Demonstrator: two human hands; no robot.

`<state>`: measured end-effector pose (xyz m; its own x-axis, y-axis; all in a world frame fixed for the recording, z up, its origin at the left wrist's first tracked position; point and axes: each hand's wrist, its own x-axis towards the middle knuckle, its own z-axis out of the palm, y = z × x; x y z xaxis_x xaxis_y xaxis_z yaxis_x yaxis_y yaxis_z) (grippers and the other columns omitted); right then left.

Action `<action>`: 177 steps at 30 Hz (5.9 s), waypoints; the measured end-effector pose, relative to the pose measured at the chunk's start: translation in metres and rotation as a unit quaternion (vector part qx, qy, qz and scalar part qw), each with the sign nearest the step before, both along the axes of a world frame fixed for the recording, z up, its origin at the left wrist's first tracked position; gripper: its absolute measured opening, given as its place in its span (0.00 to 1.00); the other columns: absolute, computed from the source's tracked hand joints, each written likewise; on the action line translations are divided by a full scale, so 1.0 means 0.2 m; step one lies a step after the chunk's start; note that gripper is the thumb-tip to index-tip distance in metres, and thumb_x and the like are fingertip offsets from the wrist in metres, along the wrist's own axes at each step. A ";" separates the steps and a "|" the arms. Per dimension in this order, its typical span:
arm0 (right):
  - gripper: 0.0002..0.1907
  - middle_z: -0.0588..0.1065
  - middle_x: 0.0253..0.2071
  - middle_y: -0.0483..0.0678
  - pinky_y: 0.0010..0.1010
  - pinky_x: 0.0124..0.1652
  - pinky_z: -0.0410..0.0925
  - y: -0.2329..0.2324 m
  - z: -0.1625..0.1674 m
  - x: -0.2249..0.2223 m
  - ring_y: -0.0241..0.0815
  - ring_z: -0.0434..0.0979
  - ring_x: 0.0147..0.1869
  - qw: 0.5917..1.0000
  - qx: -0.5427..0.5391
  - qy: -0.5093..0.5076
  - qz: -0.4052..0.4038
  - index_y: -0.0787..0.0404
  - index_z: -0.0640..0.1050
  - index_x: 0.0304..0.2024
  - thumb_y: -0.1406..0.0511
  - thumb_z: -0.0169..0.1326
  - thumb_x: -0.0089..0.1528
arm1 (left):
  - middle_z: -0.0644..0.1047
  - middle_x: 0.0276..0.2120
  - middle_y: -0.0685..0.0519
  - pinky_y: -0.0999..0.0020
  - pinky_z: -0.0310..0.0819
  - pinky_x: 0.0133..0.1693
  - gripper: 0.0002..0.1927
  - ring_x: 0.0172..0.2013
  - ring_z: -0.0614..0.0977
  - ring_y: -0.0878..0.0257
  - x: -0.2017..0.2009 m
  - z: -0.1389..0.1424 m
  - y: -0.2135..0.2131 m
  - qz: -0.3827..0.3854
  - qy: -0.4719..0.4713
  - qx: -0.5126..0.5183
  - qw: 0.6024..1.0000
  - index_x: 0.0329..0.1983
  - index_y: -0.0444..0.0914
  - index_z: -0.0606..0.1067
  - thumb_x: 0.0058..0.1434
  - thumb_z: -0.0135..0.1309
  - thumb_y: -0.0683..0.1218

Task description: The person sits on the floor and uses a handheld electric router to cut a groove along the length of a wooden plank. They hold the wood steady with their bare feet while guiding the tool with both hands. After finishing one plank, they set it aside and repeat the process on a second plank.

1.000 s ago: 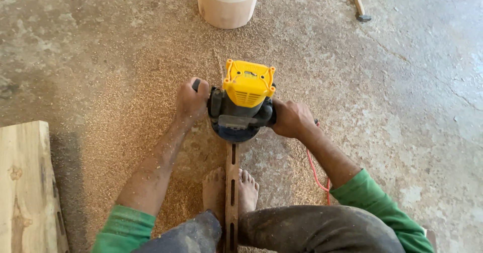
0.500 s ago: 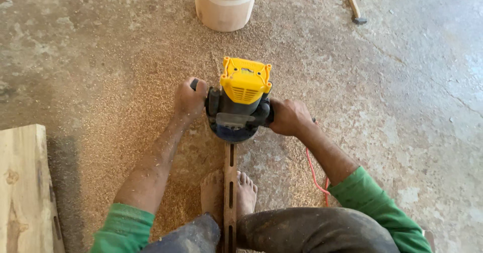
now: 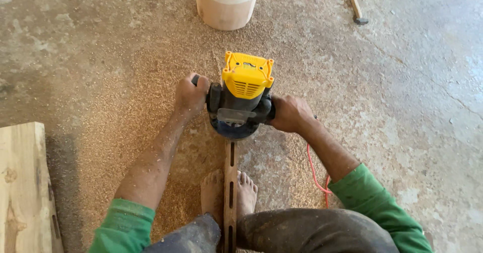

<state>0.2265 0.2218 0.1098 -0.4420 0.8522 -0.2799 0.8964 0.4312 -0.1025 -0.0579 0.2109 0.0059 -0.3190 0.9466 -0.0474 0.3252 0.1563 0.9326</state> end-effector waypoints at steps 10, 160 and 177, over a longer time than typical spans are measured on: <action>0.17 0.77 0.23 0.51 0.46 0.27 0.74 -0.08 -0.13 0.03 0.51 0.81 0.23 0.998 -0.049 -0.037 -0.021 0.54 0.74 0.47 0.54 0.54 0.62 | 0.73 0.22 0.54 0.62 0.71 0.23 0.16 0.22 0.74 0.65 0.05 -0.02 -0.21 0.009 -0.008 0.060 0.998 0.31 0.36 0.72 0.62 0.44 0.53; 0.16 0.75 0.21 0.44 0.37 0.22 0.69 0.07 0.01 -0.08 0.41 0.75 0.20 1.000 -0.002 -0.001 0.022 0.54 0.75 0.42 0.51 0.53 0.64 | 0.75 0.23 0.50 0.57 0.70 0.27 0.23 0.24 0.76 0.58 -0.01 -0.01 0.02 0.015 0.029 0.052 0.998 0.33 0.31 0.74 0.63 0.44 0.57; 0.14 0.78 0.25 0.51 0.46 0.31 0.72 0.09 0.03 -0.09 0.51 0.80 0.28 1.000 0.019 0.002 0.023 0.54 0.76 0.40 0.53 0.57 0.61 | 0.74 0.24 0.51 0.60 0.72 0.27 0.19 0.25 0.76 0.60 -0.01 0.04 0.04 0.019 0.032 0.062 0.997 0.33 0.34 0.73 0.63 0.44 0.55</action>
<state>0.2087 0.2390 0.1159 -0.4827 0.8405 -0.2462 0.8748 0.4764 -0.0885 -0.0608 0.2190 0.0132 -0.3542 0.9306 0.0921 0.3814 0.0538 0.9228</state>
